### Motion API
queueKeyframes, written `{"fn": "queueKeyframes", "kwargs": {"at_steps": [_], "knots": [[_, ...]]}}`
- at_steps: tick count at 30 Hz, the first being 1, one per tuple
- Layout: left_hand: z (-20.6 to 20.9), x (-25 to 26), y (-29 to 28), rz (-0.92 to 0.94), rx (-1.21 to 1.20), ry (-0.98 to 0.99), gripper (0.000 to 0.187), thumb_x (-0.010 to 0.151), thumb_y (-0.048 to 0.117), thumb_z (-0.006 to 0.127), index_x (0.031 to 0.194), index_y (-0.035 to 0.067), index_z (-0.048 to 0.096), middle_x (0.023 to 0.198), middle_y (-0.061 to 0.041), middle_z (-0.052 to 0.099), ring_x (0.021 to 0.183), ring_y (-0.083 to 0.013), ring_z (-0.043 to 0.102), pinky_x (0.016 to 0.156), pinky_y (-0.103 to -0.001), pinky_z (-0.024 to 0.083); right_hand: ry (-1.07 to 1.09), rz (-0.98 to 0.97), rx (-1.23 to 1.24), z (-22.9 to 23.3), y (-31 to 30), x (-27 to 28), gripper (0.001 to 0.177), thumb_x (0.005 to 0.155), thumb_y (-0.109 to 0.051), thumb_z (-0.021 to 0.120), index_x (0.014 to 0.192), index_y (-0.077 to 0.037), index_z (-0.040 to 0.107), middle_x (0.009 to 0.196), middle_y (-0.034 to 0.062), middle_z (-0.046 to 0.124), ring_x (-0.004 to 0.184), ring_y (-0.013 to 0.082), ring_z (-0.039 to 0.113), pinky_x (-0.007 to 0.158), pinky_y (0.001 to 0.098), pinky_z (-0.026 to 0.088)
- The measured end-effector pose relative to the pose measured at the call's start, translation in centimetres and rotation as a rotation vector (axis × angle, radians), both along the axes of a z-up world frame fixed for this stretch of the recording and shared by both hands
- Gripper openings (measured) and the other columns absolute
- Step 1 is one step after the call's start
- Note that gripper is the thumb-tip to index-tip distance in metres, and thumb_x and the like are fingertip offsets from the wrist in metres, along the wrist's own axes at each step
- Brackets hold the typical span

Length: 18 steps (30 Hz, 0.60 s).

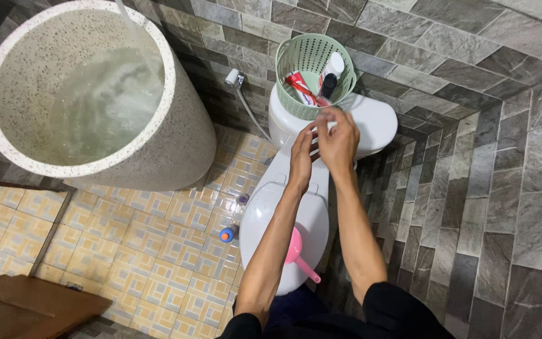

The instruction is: The person places a green basket on the toilet tank and washes a black bottle under a wall tap. They then wash a white bottle and a pink tube under the tap, placing each item into the basket. Finally, the person fills a pink cup with water from the tap.

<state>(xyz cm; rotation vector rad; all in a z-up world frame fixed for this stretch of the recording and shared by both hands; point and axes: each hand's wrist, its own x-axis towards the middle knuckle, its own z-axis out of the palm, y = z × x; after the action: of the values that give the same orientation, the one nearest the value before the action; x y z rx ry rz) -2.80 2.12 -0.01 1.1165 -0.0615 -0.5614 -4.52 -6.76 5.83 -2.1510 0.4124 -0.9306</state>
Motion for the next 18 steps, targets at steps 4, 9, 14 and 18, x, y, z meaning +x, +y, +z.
{"fn": "queueKeyframes", "kwargs": {"at_steps": [4, 9, 14, 18], "knots": [[-2.4, -1.3, 1.3, 0.039, -0.018, -0.052, 0.041, 0.107, 0.028, 0.048, 0.137, 0.004, 0.062, 0.124, -0.010, 0.068, 0.107, -0.0176, 0.066, 0.092, -0.034, 0.056, 0.049, 0.112, 0.388, -3.7, 3.1, -4.4, 0.022, 0.104, -0.022, 0.063, 0.103, -0.001, 0.070, 0.091, 0.0055, 0.074, 0.074, 0.0116, 0.064, 0.066, 0.0268, 0.053], [-8.2, -6.3, 6.4, 0.183, 0.215, -0.142, 0.027, 0.102, 0.018, 0.063, 0.116, -0.002, 0.075, 0.097, -0.009, 0.076, 0.085, -0.0155, 0.069, 0.078, -0.031, 0.057, 0.028, 0.237, 0.691, -12.2, 7.1, -9.1, 0.024, 0.106, -0.022, 0.060, 0.107, 0.000, 0.069, 0.094, 0.0000, 0.071, 0.087, 0.0058, 0.064, 0.078, 0.0243, 0.055], [-15.6, -12.7, 12.8, 0.290, 0.620, -0.103, 0.025, 0.090, 0.018, 0.070, 0.103, -0.001, 0.080, 0.091, -0.014, 0.081, 0.082, -0.0167, 0.074, 0.077, -0.030, 0.058, 0.406, 0.161, 0.580, -22.5, 12.0, -15.2, 0.019, 0.099, -0.017, 0.063, 0.108, -0.004, 0.073, 0.096, 0.0079, 0.076, 0.087, 0.0154, 0.070, 0.079, 0.0295, 0.055], [-21.7, -17.0, 14.8, 0.295, 0.899, -0.112, 0.025, 0.087, 0.021, 0.072, 0.103, 0.004, 0.080, 0.095, -0.017, 0.077, 0.089, -0.0271, 0.074, 0.086, -0.037, 0.057, 0.545, 0.162, 0.495, -29.2, 14.6, -19.3, 0.020, 0.097, -0.014, 0.060, 0.112, -0.006, 0.070, 0.104, 0.0121, 0.074, 0.094, 0.0239, 0.073, 0.083, 0.0336, 0.057]]}}
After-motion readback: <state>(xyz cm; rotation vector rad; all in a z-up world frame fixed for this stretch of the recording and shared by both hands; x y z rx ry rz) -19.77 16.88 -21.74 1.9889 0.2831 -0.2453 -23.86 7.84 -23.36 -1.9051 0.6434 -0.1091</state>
